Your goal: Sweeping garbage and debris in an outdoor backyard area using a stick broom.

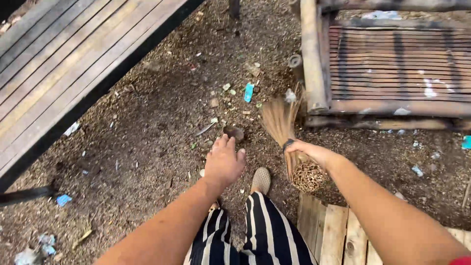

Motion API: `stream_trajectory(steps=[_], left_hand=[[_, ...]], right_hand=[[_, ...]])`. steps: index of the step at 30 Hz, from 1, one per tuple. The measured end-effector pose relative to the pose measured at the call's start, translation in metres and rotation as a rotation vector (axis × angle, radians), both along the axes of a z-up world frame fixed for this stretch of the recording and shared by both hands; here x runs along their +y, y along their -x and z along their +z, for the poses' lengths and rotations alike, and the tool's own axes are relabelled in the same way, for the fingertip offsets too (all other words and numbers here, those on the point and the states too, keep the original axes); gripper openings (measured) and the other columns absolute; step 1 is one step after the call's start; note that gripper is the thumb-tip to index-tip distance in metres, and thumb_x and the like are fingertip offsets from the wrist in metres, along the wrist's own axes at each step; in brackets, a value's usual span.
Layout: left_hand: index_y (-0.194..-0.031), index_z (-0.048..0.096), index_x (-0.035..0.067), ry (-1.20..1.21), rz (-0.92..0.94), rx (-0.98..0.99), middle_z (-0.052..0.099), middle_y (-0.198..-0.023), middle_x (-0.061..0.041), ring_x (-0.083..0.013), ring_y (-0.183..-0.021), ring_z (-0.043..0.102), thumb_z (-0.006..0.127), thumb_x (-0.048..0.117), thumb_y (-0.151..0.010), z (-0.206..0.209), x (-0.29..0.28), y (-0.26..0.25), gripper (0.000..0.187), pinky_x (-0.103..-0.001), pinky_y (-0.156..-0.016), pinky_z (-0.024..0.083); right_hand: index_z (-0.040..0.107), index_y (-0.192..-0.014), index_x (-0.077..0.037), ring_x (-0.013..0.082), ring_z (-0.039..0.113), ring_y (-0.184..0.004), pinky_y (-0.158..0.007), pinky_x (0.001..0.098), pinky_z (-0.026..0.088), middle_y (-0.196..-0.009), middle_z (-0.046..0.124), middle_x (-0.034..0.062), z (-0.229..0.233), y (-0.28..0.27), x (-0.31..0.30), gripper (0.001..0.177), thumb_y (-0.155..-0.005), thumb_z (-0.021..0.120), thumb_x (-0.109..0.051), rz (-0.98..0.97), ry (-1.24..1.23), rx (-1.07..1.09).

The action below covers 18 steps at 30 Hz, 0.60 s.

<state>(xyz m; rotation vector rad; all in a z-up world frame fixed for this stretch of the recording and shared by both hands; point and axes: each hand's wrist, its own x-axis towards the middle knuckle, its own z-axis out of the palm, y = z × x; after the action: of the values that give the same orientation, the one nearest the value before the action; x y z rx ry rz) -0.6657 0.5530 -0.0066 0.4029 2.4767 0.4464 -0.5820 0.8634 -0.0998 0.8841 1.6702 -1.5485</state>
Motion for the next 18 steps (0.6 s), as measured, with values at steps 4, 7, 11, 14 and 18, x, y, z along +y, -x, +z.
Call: stream_trajectory(steps=[4,7,11,14,18], left_hand=[[-0.151,0.038,0.009,-0.012,0.038,0.023,0.028,-0.164,-0.011,-0.0334,-0.153,0.023,0.045,0.044,-0.100,0.004,0.014,0.022,0.063,-0.052,-0.120,0.024],[-0.151,0.037,0.009,0.023,0.056,0.025,0.026,-0.164,-0.014,-0.0340,-0.153,0.021,0.045,0.044,-0.100,0.004,0.019,0.028,0.063,-0.052,-0.120,0.024],[-0.152,0.034,0.005,0.015,0.077,0.063,0.024,-0.162,-0.019,-0.0358,-0.151,0.019,0.043,0.042,-0.102,0.005,0.016,0.034,0.064,-0.052,-0.120,0.020],[-0.151,0.037,0.008,-0.011,0.154,0.040,0.027,-0.163,-0.016,-0.0338,-0.152,0.022,0.046,0.044,-0.099,0.023,0.011,0.029,0.064,-0.051,-0.120,0.023],[-0.150,0.040,0.007,-0.021,0.241,0.041,0.030,-0.164,-0.014,-0.0330,-0.153,0.024,0.048,0.043,-0.098,0.040,-0.018,0.007,0.064,-0.051,-0.120,0.024]], right_hand=[[0.040,-0.155,-0.022,0.0233,0.064,-0.091,-0.076,0.0390,0.053,-0.114,0.064,0.0120,0.121,0.013,0.000,0.088,-0.075,0.070,-0.042,0.021,0.206,-0.111],[0.040,-0.155,-0.026,0.0239,0.062,-0.074,-0.057,0.0335,0.056,-0.098,0.064,0.0150,0.161,-0.011,0.032,0.087,-0.075,0.073,-0.035,-0.080,0.362,-0.172],[0.032,-0.159,-0.038,0.0341,0.067,-0.088,-0.067,0.0455,0.059,-0.112,0.066,0.0269,0.169,-0.019,0.044,0.099,-0.070,0.073,-0.043,-0.039,0.252,-0.186],[0.030,-0.160,-0.023,0.0244,0.046,-0.141,-0.112,0.0448,0.036,-0.157,0.046,0.0116,0.069,0.013,0.035,0.100,-0.072,0.069,-0.050,0.148,-0.087,0.095],[0.051,-0.149,-0.023,0.0466,0.060,-0.126,-0.106,0.0559,0.046,-0.139,0.062,0.0274,0.049,0.074,-0.062,0.085,-0.069,0.065,-0.049,0.006,0.190,0.005]])
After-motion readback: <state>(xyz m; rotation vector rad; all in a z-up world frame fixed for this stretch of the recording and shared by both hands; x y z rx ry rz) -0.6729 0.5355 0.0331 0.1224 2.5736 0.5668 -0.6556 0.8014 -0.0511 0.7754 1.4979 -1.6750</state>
